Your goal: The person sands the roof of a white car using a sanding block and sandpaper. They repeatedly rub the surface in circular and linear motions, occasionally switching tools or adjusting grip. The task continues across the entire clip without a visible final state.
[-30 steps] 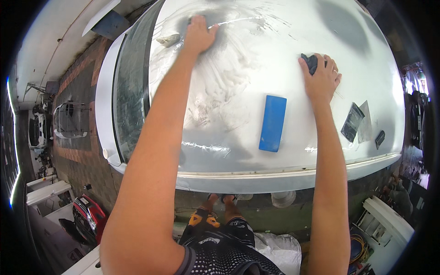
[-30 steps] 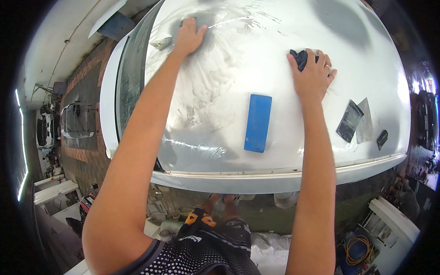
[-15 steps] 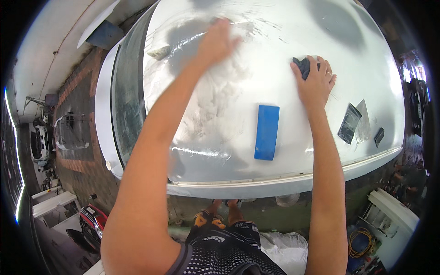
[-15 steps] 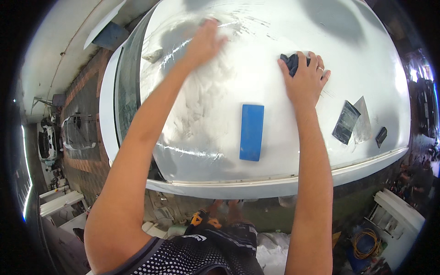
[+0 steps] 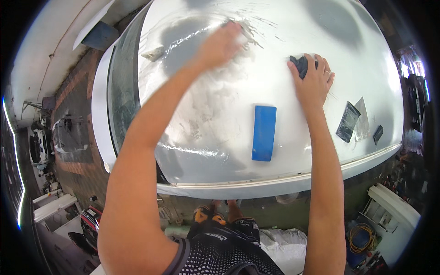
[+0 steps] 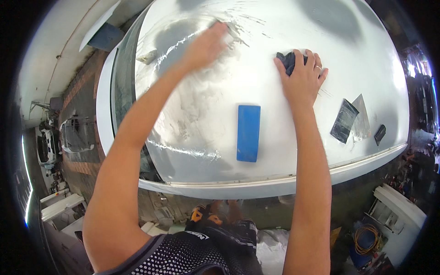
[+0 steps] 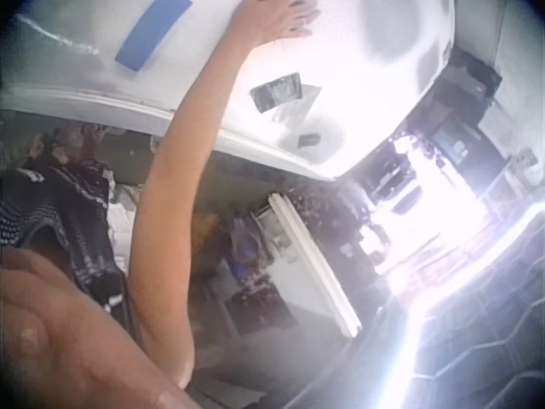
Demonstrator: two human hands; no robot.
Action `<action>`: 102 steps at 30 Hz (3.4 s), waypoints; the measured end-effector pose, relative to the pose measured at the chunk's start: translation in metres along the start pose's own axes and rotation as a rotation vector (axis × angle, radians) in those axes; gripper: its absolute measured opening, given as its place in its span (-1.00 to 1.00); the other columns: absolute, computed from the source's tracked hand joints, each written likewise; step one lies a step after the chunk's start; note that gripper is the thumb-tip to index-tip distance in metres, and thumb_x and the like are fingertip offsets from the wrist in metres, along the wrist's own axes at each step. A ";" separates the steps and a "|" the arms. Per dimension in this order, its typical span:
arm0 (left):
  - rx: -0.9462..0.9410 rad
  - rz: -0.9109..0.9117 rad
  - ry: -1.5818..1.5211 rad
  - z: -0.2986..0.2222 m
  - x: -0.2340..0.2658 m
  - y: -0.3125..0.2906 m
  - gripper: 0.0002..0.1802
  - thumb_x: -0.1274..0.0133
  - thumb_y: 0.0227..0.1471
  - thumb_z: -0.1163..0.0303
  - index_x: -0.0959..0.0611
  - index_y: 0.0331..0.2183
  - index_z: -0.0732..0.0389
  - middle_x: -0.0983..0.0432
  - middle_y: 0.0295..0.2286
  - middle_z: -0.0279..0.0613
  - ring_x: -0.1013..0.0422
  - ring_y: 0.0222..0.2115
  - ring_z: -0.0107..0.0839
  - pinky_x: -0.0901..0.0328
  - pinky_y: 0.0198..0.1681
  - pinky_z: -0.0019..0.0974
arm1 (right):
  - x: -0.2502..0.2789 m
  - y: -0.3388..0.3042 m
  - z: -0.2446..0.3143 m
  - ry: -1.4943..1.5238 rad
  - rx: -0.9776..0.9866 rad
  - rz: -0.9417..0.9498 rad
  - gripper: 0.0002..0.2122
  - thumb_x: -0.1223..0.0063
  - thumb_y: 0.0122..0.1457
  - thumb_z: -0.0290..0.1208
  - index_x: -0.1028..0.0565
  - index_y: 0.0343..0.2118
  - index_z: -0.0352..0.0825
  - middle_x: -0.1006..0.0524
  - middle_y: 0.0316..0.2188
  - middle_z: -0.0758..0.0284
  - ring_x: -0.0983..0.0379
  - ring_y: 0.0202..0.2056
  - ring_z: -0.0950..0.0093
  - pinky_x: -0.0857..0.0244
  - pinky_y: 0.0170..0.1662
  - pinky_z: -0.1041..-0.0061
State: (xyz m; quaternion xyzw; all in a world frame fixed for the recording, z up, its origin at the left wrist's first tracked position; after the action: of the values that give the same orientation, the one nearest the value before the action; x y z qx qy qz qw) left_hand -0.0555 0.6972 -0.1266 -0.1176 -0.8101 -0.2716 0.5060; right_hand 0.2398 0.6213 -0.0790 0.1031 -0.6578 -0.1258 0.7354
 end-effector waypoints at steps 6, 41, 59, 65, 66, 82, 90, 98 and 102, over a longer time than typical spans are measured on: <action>0.341 -0.027 0.516 0.155 0.063 0.030 -0.32 0.15 0.37 -0.01 -0.41 0.23 0.38 -0.39 0.19 0.19 -0.25 0.27 0.02 -0.13 0.35 -0.05 | -0.004 0.005 0.054 0.117 0.063 -0.006 -0.39 -0.06 0.25 0.26 -0.48 0.18 -0.09 -0.32 0.28 0.22 -0.07 0.40 0.15 0.18 0.41 -0.23; 0.587 -0.115 0.120 0.093 0.071 -0.071 -0.14 0.18 0.38 -0.10 -0.22 0.33 0.48 -0.11 0.33 0.32 0.01 0.40 0.10 0.08 0.44 -0.02 | -0.001 0.006 0.030 0.055 0.025 -0.022 -0.37 -0.03 0.24 0.30 -0.47 0.20 -0.08 -0.31 0.30 0.28 -0.08 0.40 0.22 0.16 0.42 -0.20; 0.411 -0.149 0.039 0.029 0.080 -0.173 -0.26 0.17 0.40 -0.03 -0.28 0.35 0.31 -0.17 0.35 0.09 -0.05 0.40 -0.02 0.07 0.44 -0.06 | -0.007 0.009 0.020 0.015 0.063 -0.081 -0.40 -0.02 0.26 0.29 -0.48 0.18 -0.06 -0.37 0.26 0.27 -0.18 0.35 0.18 0.09 0.39 -0.17; 0.749 -0.297 -0.067 0.098 0.113 -0.222 -0.32 0.30 0.43 0.02 -0.32 0.34 0.31 -0.14 0.37 0.06 -0.06 0.39 -0.02 0.09 0.45 -0.04 | -0.006 0.010 0.023 0.044 0.064 -0.070 -0.40 -0.03 0.25 0.29 -0.48 0.19 -0.05 -0.37 0.26 0.27 -0.18 0.35 0.19 0.10 0.41 -0.13; 0.786 -0.325 0.014 0.095 0.104 -0.219 -0.33 0.33 0.44 0.05 -0.34 0.32 0.34 -0.15 0.35 0.12 -0.05 0.39 0.04 0.09 0.45 -0.02 | -0.006 0.011 0.022 0.038 0.061 -0.074 -0.40 -0.03 0.26 0.28 -0.48 0.19 -0.05 -0.37 0.26 0.27 -0.18 0.35 0.19 0.10 0.41 -0.13; 0.584 -0.291 0.204 0.052 0.051 -0.238 -0.37 0.23 0.41 0.13 -0.36 0.29 0.37 -0.23 0.31 0.14 -0.09 0.36 0.14 0.03 0.42 0.05 | 0.000 0.012 -0.001 -0.028 0.062 -0.103 -0.43 -0.02 0.28 0.26 -0.48 0.17 -0.06 -0.38 0.24 0.27 -0.21 0.33 0.17 0.06 0.39 -0.06; 0.831 -0.164 0.339 0.197 0.122 -0.236 -0.40 0.23 0.39 0.18 -0.37 0.29 0.33 -0.23 0.31 0.13 -0.11 0.34 0.15 -0.01 0.40 0.03 | -0.006 0.012 0.039 0.065 0.106 -0.082 -0.44 0.00 0.29 0.25 -0.50 0.16 -0.07 -0.39 0.24 0.26 -0.21 0.33 0.18 0.04 0.38 0.01; 0.523 -0.261 0.067 0.159 0.093 -0.261 -0.43 0.30 0.39 0.27 -0.35 0.33 0.20 -0.17 0.35 0.06 -0.06 0.38 0.10 0.02 0.43 -0.04 | 0.002 0.007 0.009 0.010 0.077 -0.072 -0.44 -0.02 0.29 0.23 -0.50 0.16 -0.09 -0.38 0.26 0.28 -0.21 0.33 0.19 0.03 0.39 0.08; 0.571 -0.157 0.006 0.225 0.131 -0.219 -0.43 0.31 0.38 0.27 -0.33 0.35 0.10 -0.16 0.36 0.00 -0.06 0.38 0.07 0.01 0.44 -0.11 | -0.002 0.007 0.028 0.043 0.081 -0.071 -0.45 -0.03 0.29 0.22 -0.51 0.15 -0.10 -0.39 0.25 0.28 -0.22 0.31 0.20 0.01 0.38 0.07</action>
State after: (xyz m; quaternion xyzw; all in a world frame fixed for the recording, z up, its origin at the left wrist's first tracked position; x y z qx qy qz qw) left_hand -0.3872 0.6315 -0.1577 0.0934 -0.8588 -0.0712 0.4987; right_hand 0.2119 0.6289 -0.0755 0.1588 -0.6425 -0.1227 0.7395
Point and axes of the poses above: each hand's wrist, its own y-axis towards the middle knuckle, its own x-axis out of the back of the hand, z = x × y, the point moved 6 cm from there along y, towards the middle knuckle
